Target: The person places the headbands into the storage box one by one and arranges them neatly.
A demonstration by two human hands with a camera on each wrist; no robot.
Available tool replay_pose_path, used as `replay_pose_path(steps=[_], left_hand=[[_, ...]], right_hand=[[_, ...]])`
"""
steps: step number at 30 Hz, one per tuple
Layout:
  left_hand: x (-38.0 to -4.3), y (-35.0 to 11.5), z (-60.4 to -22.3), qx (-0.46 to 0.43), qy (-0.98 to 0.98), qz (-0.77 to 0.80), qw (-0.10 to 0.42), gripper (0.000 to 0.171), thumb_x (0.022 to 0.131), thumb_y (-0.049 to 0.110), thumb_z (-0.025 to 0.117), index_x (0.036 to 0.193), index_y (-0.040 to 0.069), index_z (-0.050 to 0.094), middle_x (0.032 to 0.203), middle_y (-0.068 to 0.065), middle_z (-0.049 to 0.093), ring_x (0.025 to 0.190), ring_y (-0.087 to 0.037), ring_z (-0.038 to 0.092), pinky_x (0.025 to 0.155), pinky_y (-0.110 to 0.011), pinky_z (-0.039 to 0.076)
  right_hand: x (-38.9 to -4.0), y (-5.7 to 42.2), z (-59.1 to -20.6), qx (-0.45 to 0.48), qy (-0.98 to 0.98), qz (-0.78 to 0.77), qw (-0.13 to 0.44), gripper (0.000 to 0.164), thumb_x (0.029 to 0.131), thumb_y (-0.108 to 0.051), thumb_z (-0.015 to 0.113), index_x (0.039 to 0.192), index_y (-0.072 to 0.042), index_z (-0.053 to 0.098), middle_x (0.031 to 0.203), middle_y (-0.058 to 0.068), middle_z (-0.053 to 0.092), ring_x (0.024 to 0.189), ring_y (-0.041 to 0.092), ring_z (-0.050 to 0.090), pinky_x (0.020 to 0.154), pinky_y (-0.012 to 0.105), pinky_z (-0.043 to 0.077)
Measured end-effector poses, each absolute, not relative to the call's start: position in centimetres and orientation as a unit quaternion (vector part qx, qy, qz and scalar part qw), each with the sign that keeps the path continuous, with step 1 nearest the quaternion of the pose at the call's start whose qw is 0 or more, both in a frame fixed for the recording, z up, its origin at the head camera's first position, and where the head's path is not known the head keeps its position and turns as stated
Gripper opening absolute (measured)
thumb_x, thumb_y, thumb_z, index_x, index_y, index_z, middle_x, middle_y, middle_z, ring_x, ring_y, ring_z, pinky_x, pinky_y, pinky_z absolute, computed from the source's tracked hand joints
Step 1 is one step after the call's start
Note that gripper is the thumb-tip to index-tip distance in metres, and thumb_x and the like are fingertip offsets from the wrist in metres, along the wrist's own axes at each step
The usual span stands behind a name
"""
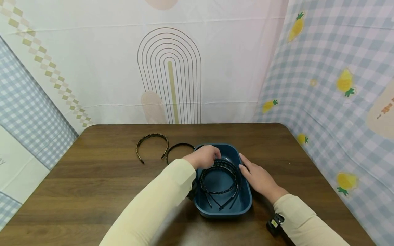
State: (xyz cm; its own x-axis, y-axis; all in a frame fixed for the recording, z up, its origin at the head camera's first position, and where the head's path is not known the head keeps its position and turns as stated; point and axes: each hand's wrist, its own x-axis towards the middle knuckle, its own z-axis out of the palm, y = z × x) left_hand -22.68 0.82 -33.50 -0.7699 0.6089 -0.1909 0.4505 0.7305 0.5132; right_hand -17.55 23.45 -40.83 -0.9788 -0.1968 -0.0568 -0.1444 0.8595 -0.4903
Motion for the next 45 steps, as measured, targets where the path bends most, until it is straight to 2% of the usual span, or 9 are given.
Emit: replay_pose_path(steps=[9,17,22,26,30,33,38,43,45], left_hand=[[-22.54,1.02,-33.74,0.273,0.92,0.215,0.179,0.036,0.092,-0.011,0.047,0.117,0.007,0.065,0.118,-0.011,0.061,0.102,-0.021,0.056,0.088,-0.034,0.051],[-22.64,1.32,-33.86,0.253,0.927,0.202,0.188,0.036,0.093,-0.011,0.047,0.119,0.006,0.064,0.127,-0.009,0.059,0.097,-0.018,0.053,0.077,-0.028,0.047],[-23.04,1.6,-34.31,0.257,0.929,0.188,0.186,0.034,0.094,-0.008,0.047,0.119,0.006,0.064,0.126,-0.008,0.06,0.101,-0.016,0.055,0.08,-0.028,0.049],[-22.96,1.72,-34.38,0.257,0.931,0.183,0.186,0.035,0.095,-0.007,0.046,0.122,0.006,0.064,0.128,-0.008,0.059,0.11,-0.016,0.056,0.088,-0.029,0.05],[-22.39,1.72,-33.89,0.248,0.929,0.193,0.196,0.039,0.097,-0.007,0.042,0.129,0.005,0.06,0.135,-0.008,0.056,0.124,-0.02,0.051,0.098,-0.032,0.047],[-22.24,1.71,-33.81,0.247,0.929,0.193,0.195,0.039,0.097,-0.007,0.042,0.131,0.005,0.058,0.136,-0.008,0.055,0.127,-0.022,0.049,0.1,-0.034,0.046],[-22.3,1.63,-33.58,0.246,0.929,0.197,0.192,0.037,0.096,-0.004,0.05,0.131,0.004,0.058,0.136,-0.01,0.055,0.125,-0.023,0.051,0.098,-0.036,0.047],[-22.74,1.32,-33.74,0.25,0.924,0.23,0.178,0.035,0.09,0.001,0.063,0.125,0.003,0.061,0.13,-0.011,0.057,0.111,-0.024,0.056,0.085,-0.035,0.051],[-22.92,1.06,-33.81,0.254,0.918,0.251,0.17,0.034,0.089,0.002,0.065,0.123,0.003,0.061,0.127,-0.013,0.058,0.109,-0.025,0.056,0.085,-0.036,0.05]], right_hand=[[-17.44,23.28,-40.72,-0.085,0.963,-0.249,0.053,0.067,0.103,-0.052,0.025,0.155,-0.011,0.017,0.148,0.024,0.038,0.131,0.045,0.04,0.104,0.061,0.033],[-17.4,23.29,-40.74,-0.088,0.963,-0.251,0.048,0.067,0.103,-0.052,0.024,0.155,-0.011,0.017,0.149,0.023,0.037,0.132,0.044,0.04,0.104,0.061,0.033],[-17.46,23.34,-40.86,-0.088,0.962,-0.253,0.048,0.065,0.104,-0.049,0.026,0.155,-0.011,0.017,0.149,0.023,0.037,0.132,0.044,0.04,0.104,0.061,0.033],[-17.49,23.36,-40.95,-0.088,0.962,-0.253,0.047,0.065,0.104,-0.051,0.026,0.155,-0.012,0.017,0.15,0.022,0.036,0.132,0.044,0.039,0.104,0.061,0.033],[-17.42,23.26,-40.87,-0.088,0.962,-0.256,0.048,0.068,0.103,-0.054,0.025,0.155,-0.012,0.018,0.149,0.022,0.037,0.132,0.044,0.039,0.104,0.061,0.033],[-17.37,23.2,-40.81,-0.088,0.961,-0.256,0.049,0.068,0.102,-0.054,0.025,0.155,-0.011,0.018,0.149,0.023,0.038,0.132,0.045,0.039,0.103,0.061,0.033],[-17.33,23.22,-40.79,-0.088,0.961,-0.256,0.052,0.068,0.102,-0.054,0.024,0.155,-0.012,0.017,0.149,0.023,0.037,0.132,0.045,0.039,0.104,0.061,0.033],[-17.28,23.26,-40.81,-0.088,0.962,-0.253,0.052,0.069,0.102,-0.055,0.023,0.155,-0.012,0.017,0.149,0.023,0.037,0.132,0.045,0.039,0.103,0.061,0.033],[-17.26,23.28,-40.81,-0.089,0.962,-0.253,0.05,0.067,0.103,-0.053,0.024,0.155,-0.012,0.017,0.149,0.023,0.037,0.131,0.045,0.04,0.103,0.061,0.034]])
